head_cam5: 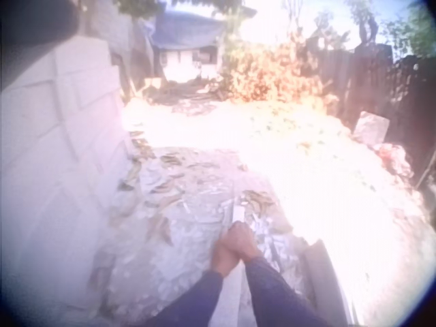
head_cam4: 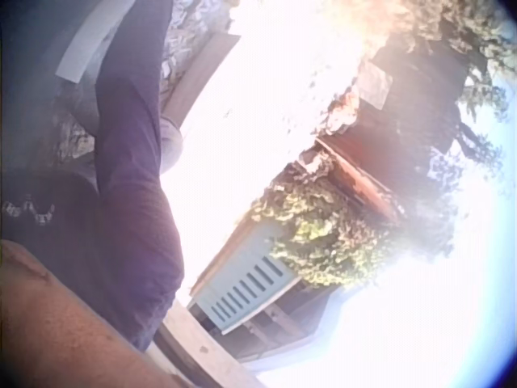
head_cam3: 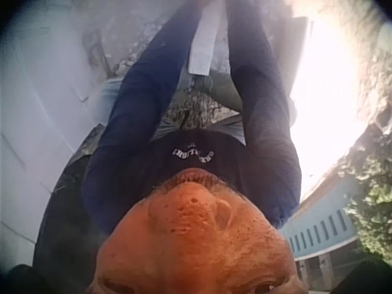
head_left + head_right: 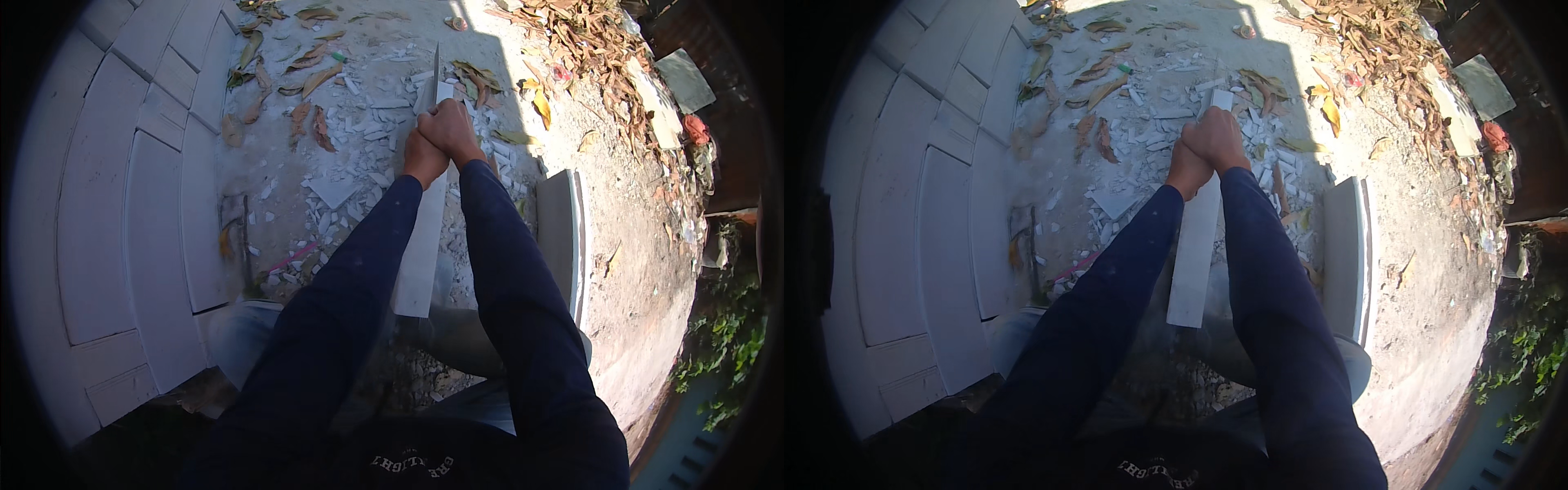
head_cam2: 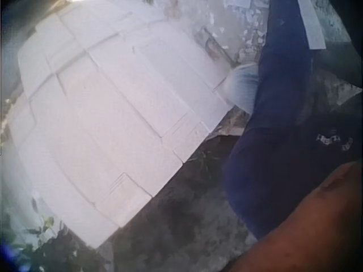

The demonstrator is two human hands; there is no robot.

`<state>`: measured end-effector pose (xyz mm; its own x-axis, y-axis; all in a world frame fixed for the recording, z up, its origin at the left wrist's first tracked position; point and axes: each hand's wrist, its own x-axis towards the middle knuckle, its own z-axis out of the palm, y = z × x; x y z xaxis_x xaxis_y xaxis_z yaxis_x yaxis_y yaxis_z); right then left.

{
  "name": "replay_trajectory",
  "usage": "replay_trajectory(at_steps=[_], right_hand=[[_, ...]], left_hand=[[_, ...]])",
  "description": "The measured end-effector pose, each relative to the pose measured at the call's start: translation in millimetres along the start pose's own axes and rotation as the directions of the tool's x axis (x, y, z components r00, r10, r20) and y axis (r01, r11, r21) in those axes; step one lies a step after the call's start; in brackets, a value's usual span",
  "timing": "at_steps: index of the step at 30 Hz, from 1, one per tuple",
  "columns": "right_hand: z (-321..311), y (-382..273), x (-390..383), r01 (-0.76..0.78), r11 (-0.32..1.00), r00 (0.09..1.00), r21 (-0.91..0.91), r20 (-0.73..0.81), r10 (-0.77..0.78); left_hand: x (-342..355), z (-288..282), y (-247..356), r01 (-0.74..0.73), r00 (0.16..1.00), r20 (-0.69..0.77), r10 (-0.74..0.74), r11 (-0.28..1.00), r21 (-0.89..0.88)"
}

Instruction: The person sits on the ground and uses a hand saw to cut a long, white rectangular piece of material. They hold the material steady with one hand while sawing with the other, periodically adjusting their grip and the position of the material.

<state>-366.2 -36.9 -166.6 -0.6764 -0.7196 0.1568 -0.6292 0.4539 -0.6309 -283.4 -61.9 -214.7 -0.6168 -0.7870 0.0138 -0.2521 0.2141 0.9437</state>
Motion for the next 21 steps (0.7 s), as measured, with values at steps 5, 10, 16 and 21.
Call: replay_trajectory(at_steps=[5, 10, 16, 21], right_hand=[[-16.3, -14.3, -105.7, 0.038, 0.999, 0.995, 0.013, 0.088, -0.039], [-8.4, -15.3, -173.0, 0.144, 0.983, 0.989, 0.110, -0.042, -0.140], [-7.5, 1.0, -6.3, -0.024, 0.999, 1.000, -0.027, 0.001, 0.024], [-24.5, -20.6, -51.9, -0.087, 0.996, 0.983, -0.013, 0.160, 0.088]], left_hand=[[-116.6, -12.0, 6.4, -0.010, 1.000, -0.029, 0.009, 1.000, -0.023], [-178.3, -26.4, 12.4, -0.064, 0.996, -0.067, 0.056, 0.991, -0.117], [-3.0, 3.1, -0.5, 0.111, 0.987, 0.120, -0.109, 0.994, -0.012], [-59.4, -7.6, 8.0, 0.135, 0.990, 0.037, -0.134, 0.990, -0.050]])
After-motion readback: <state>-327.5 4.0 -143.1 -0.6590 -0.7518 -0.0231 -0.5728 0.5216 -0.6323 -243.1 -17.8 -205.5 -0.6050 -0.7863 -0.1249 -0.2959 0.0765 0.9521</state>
